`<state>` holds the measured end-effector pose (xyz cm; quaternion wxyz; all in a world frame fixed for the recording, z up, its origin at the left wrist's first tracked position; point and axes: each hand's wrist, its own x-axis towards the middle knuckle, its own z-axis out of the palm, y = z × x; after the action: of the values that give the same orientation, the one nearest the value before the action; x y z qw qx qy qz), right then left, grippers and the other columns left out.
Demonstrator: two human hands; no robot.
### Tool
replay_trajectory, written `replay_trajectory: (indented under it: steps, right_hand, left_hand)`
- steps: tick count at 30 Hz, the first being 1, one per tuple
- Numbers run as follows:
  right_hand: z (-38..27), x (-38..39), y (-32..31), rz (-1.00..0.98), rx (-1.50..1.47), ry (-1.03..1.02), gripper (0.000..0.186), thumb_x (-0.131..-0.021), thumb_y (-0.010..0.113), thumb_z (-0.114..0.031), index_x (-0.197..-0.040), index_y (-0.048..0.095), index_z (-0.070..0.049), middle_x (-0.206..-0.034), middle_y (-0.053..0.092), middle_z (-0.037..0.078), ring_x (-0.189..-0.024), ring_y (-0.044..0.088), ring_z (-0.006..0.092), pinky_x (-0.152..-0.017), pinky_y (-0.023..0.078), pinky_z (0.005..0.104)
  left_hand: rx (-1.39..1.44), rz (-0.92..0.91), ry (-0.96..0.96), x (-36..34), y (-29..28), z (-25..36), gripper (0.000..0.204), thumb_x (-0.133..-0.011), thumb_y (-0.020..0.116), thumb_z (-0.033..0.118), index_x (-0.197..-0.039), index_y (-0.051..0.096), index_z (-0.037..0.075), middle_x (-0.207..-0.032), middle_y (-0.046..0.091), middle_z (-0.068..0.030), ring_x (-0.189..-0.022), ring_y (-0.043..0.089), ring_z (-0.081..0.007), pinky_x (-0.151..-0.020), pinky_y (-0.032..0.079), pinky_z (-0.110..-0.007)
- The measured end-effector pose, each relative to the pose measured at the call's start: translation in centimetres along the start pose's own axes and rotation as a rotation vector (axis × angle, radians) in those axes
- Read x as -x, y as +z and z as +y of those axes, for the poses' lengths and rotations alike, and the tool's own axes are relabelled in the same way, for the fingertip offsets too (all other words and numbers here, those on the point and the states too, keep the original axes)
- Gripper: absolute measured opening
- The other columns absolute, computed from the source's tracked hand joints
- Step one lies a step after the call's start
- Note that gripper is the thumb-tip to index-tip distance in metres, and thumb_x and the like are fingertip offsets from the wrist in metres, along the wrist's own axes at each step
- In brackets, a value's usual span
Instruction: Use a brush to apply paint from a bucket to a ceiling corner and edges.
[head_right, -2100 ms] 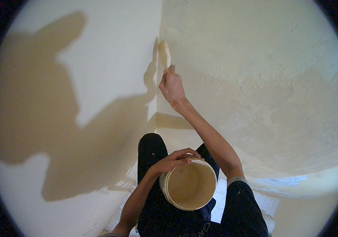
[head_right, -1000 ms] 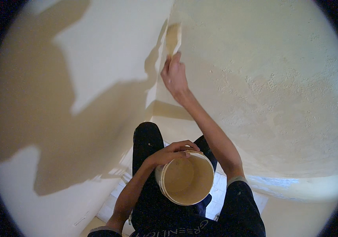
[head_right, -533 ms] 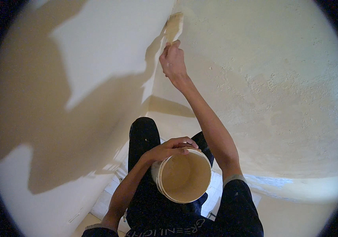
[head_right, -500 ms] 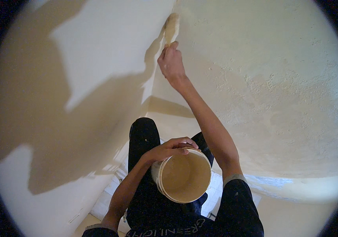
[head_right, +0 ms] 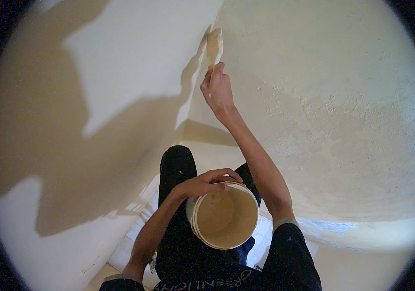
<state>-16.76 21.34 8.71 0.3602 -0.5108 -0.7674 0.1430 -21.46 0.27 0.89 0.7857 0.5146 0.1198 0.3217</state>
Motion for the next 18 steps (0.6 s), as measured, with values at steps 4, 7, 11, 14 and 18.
replay_trajectory:
  steps: [4,7,11,14,18]
  right_hand:
    - [0.8,-0.6,0.2,0.093,0.196,-0.19,0.021,-0.095,0.044,-0.009,-0.093,0.039,0.011,-0.061,0.055,0.034,-0.063,0.059,0.0519,-0.049,0.049,0.0529]
    - [1.4,-0.1,0.5,0.036,0.236,-0.149,0.021,-0.096,0.045,-0.009,-0.092,0.041,0.011,-0.059,0.054,0.032,-0.057,0.058,0.0483,-0.046,0.048,0.05]
    - [2.7,0.4,0.3,-0.059,0.068,0.013,0.025,-0.094,0.048,-0.013,-0.095,0.04,0.01,-0.068,0.057,0.037,-0.068,0.063,0.0496,-0.054,0.052,0.0532]
    - [4.4,-0.7,1.6,0.04,0.03,-0.09,0.031,-0.093,0.05,-0.014,-0.104,0.041,0.013,-0.071,0.058,0.036,-0.067,0.063,0.0483,-0.053,0.052,0.0519]
    - [8.4,1.9,7.4,0.109,0.32,-0.272,0.032,-0.089,0.049,-0.008,-0.104,0.043,0.02,-0.082,0.054,0.043,-0.054,0.061,0.0447,-0.043,0.048,0.0483]
  left_hand:
    - [-0.119,-0.035,-0.012,-0.1,0.3,1.5,0.04,-0.087,0.055,0.008,-0.127,0.052,0.006,-0.126,0.058,-0.0103,-0.12,0.053,-0.0196,-0.106,0.036,-0.034]
    - [-0.232,-0.087,0.014,-0.3,0.6,2.3,0.045,-0.084,0.055,0.008,-0.13,0.051,0.006,-0.128,0.058,-0.0098,-0.121,0.052,-0.0196,-0.107,0.035,-0.034]
    - [-0.318,-0.156,-0.017,-0.2,1.3,2.5,0.05,-0.087,0.054,0.011,-0.136,0.046,0.006,-0.136,0.052,-0.0105,-0.129,0.046,-0.0221,-0.111,0.031,-0.037]
    - [-0.411,-0.152,-0.034,-0.3,2.5,2.4,0.05,-0.086,0.051,0.008,-0.136,0.045,0.005,-0.134,0.053,-0.0128,-0.126,0.049,-0.0248,-0.11,0.033,-0.038]
    - [-0.589,-0.148,-0.025,-1.4,5.0,2.0,0.054,-0.078,0.046,-0.003,-0.131,0.049,0.004,-0.126,0.057,-0.0197,-0.12,0.053,-0.0333,-0.104,0.039,-0.038]
